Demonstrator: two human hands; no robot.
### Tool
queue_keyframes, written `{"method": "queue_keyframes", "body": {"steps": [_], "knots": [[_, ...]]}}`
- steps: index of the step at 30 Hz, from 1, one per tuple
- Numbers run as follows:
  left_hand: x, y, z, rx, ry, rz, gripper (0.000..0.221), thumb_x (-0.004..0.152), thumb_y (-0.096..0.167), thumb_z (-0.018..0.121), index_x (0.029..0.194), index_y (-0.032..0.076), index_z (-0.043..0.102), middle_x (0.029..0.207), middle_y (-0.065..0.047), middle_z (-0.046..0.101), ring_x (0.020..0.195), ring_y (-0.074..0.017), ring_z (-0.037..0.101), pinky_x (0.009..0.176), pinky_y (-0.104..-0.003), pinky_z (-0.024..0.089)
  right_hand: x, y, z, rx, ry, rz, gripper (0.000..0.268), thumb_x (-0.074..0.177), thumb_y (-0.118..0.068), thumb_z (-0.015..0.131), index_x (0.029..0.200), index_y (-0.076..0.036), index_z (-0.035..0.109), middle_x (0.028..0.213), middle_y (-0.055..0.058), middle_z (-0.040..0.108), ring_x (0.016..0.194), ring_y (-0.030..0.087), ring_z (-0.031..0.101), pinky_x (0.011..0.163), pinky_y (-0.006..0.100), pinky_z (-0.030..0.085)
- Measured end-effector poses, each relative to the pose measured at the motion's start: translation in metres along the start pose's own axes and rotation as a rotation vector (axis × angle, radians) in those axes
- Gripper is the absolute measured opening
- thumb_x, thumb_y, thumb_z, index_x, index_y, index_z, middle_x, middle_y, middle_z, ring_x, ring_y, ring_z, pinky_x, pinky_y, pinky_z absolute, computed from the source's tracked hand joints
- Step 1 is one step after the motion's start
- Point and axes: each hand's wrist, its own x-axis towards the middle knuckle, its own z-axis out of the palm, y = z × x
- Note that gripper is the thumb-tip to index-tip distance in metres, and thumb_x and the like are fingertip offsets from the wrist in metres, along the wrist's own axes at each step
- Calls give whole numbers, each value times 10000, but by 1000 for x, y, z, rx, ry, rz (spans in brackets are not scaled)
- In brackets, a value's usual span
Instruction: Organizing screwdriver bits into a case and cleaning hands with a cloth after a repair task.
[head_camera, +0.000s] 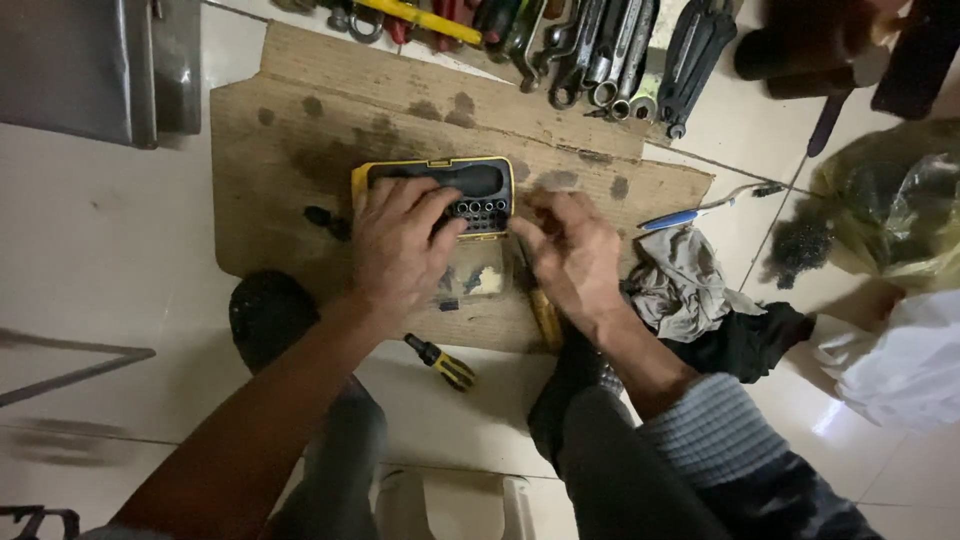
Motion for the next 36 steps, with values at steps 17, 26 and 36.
{"method": "queue_keyframes", "body": {"steps": [17, 26, 36], "knots": [[8, -6, 6, -82, -78, -8, 194, 958, 355, 666, 1011, 181, 736, 984, -26, 666, 935, -259, 618, 795, -418, 460, 46, 19, 44, -36, -251, 293, 616, 648, -409, 970, 971, -36, 600, 868, 204, 707, 856, 431, 725, 671, 459, 557], [5, -13, 14, -145, -49, 8, 210, 1003, 334, 655, 1037, 150, 751, 1045, -86, 679, 958, -307, 604, 829, -442, 470, 50, -7, 28, -302, -322, 353, 692, 636, -541, 951, 991, -65, 596, 889, 155, 740, 900, 386, 744, 768, 449, 593], [2, -22, 29, -120, -86, 69, 198, 948, 389, 706, 1005, 208, 766, 956, -12, 674, 874, -272, 634, 776, -424, 499, 40, -1, 24, -341, -322, 422, 952, 724, -452, 883, 1434, 9, 448, 1288, 258, 627, 1221, 453, 618, 1022, 567, 509]]}}
